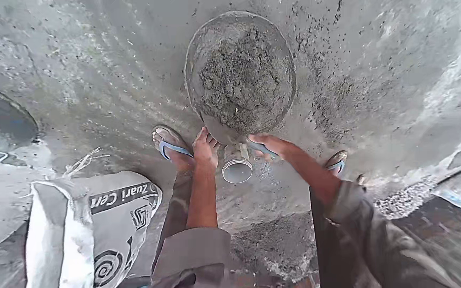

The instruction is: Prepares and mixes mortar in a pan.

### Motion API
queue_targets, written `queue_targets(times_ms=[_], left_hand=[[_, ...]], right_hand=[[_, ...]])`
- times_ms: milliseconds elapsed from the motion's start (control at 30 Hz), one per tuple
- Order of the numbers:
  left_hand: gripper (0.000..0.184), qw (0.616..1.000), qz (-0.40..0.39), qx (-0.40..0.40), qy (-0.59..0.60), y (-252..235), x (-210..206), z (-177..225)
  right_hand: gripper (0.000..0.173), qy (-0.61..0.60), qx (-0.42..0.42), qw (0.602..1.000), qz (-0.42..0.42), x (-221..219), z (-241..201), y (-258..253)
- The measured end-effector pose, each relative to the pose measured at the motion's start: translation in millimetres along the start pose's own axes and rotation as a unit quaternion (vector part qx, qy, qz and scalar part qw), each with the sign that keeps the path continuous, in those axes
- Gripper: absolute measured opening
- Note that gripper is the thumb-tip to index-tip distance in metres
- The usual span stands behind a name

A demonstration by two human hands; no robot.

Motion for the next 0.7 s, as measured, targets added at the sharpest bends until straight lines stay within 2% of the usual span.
queue_targets(times_ms=[67, 133, 200, 267, 300, 367, 400, 433, 467, 500, 567, 600, 633, 667, 700], left_hand=[[0.046, 1.000, -0.019, 0.005, -0.003, -2.8, -2.3, -2.4], [0.049, 1.000, -0.019, 0.017, -0.015, 2.5, 2.6, -8.9], [0.051, 0.999, -0.013, 0.010, -0.035, 4.0, 5.5, -3.6], [0.051, 0.999, -0.012, -0.003, -0.049, -6.7, -3.9, 3.6], [0.052, 0.998, -0.008, -0.005, -0.064, -9.1, -3.5, 6.6], [0.052, 0.994, 0.000, -0.031, -0.102, -20.9, -7.9, 25.1], [0.053, 0.992, 0.001, -0.049, -0.120, -27.7, -10.0, 38.1], [0.054, 0.989, -0.001, -0.065, -0.136, -33.5, -11.2, 49.9], [0.055, 0.986, -0.004, -0.077, -0.148, -38.2, -13.8, 60.9], [0.056, 0.984, -0.011, -0.089, -0.155, -45.9, -19.6, 72.5], [0.059, 0.977, -0.033, -0.102, -0.187, -58.7, -34.3, 93.4], [0.058, 0.971, -0.038, -0.108, -0.212, -61.6, -39.6, 102.4], [0.057, 0.965, -0.041, -0.118, -0.232, -64.7, -47.1, 112.6], [0.056, 0.960, -0.042, -0.129, -0.244, -68.7, -54.0, 123.6], [0.055, 0.957, -0.041, -0.134, -0.253, -70.8, -56.9, 131.4]], right_hand=[[0.052, -0.092, 0.103, 0.990, 0.030, -15.5, -18.4, -32.1], [0.059, -0.228, 0.175, 0.954, 0.084, -36.4, -36.2, -30.4], [0.058, -0.378, 0.198, 0.901, 0.081, -55.8, -57.3, -28.4], [0.055, -0.480, 0.205, 0.852, 0.039, -61.2, -72.0, -2.9], [0.054, -0.479, 0.190, 0.856, 0.038, -65.0, -68.2, 25.9], [0.045, -0.320, 0.143, 0.929, 0.116, -52.1, -63.4, 87.5], [0.038, -0.197, 0.132, 0.955, 0.180, -33.8, -63.9, 112.6], [0.035, -0.050, 0.108, 0.963, 0.243, -9.9, -65.5, 132.5], [0.038, 0.097, 0.069, 0.945, 0.304, 17.5, -68.7, 145.4], [0.041, 0.241, 0.036, 0.897, 0.369, 49.4, -76.3, 148.2], [0.044, 0.446, -0.012, 0.757, 0.478, 112.8, -96.6, 127.4], [0.046, 0.502, -0.035, 0.704, 0.501, 134.7, -105.8, 107.9], [0.048, 0.541, -0.039, 0.672, 0.504, 149.8, -119.7, 83.8], [0.047, 0.569, -0.011, 0.657, 0.494, 157.1, -138.1, 56.4], [0.047, 0.591, 0.024, 0.659, 0.465, 154.7, -153.0, 31.7]])
Point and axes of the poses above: each hand's wrist, its own y-axis away from the middle knuckle, its own x-axis out of the back of the hand, z = x × y, the point moved 6 cm from there along -y, towards the middle knuckle, and after that the axes turned 8 degrees about y, right-handed, at the moved point
